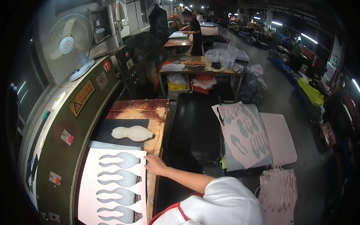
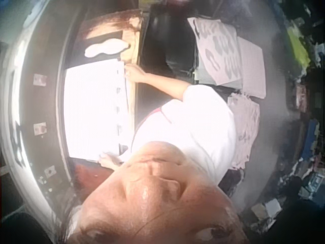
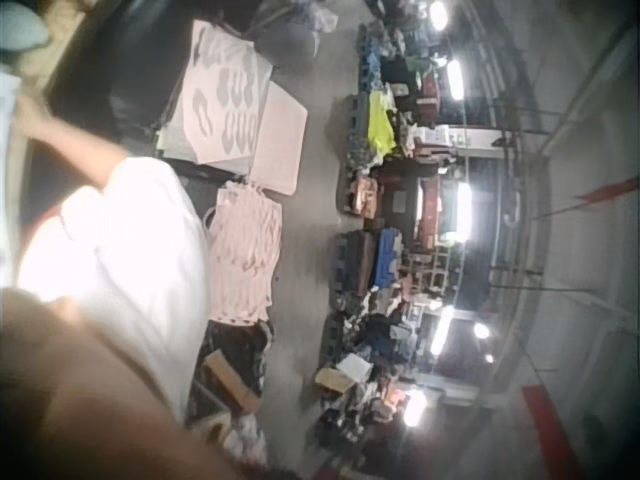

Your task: The person places a pink fabric sheet onto a cutting machine, aligns it with a template, and operates the machine to cut out multiple shoe-shaped pieces. They then remove the cut pieces and the template, stacking the finished pieces on a nearby table.

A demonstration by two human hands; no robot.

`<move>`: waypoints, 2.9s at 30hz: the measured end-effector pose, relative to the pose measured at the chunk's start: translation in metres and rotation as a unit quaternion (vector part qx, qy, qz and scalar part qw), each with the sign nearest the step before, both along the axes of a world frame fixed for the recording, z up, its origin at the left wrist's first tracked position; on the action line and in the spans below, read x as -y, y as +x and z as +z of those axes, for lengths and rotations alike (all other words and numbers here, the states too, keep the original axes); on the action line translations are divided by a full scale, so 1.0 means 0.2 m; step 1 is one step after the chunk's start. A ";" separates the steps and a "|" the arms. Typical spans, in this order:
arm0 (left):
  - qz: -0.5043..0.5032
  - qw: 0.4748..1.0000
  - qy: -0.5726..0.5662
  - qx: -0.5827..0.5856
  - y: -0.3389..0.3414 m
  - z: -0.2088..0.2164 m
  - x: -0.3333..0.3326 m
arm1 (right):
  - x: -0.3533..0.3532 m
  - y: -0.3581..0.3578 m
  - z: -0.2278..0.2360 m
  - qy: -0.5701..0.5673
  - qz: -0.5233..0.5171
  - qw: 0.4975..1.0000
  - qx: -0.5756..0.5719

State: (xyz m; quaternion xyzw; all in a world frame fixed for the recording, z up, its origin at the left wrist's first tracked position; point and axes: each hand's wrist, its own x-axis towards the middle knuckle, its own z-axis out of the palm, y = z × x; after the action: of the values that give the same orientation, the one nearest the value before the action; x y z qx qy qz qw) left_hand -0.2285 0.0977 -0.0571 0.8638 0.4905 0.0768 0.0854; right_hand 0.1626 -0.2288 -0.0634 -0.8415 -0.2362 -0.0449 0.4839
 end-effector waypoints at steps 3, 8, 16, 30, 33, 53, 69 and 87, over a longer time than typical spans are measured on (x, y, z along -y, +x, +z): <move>-0.021 1.000 0.012 0.005 0.01 0.01 -0.01 | -0.12 0.19 -0.01 -0.083 -0.005 0.996 0.013; -0.004 0.998 0.053 0.026 0.07 0.01 0.01 | -0.18 0.37 0.03 -0.144 0.038 0.984 -0.096; 0.072 0.990 0.078 0.088 0.40 0.01 0.21 | -0.26 0.61 0.11 -0.131 0.180 0.967 -0.124; 0.146 0.977 0.076 0.135 0.85 0.00 0.36 | 0.41 0.85 0.15 -0.210 0.449 0.749 -0.439; 0.156 0.976 0.070 0.137 0.89 0.00 0.32 | 0.40 0.98 0.17 -0.274 0.370 0.778 -0.428; 0.219 0.958 0.079 0.169 0.78 -0.01 0.13 | -0.18 1.28 -0.08 -0.237 0.275 0.931 0.035; 0.318 0.941 0.106 0.041 0.47 -0.17 -0.01 | -0.57 0.89 0.41 0.060 0.281 0.927 -0.239; 0.253 0.951 0.105 0.145 0.58 -0.04 -0.07 | -1.70 -0.80 0.20 -0.094 0.429 0.893 0.095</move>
State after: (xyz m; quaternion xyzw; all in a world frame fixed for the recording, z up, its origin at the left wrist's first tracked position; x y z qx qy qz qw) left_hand -0.1122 0.1108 -0.0652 0.6949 0.6645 0.2718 0.0420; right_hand 0.0026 0.1112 -0.0240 -0.6917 -0.6222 0.1101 0.3499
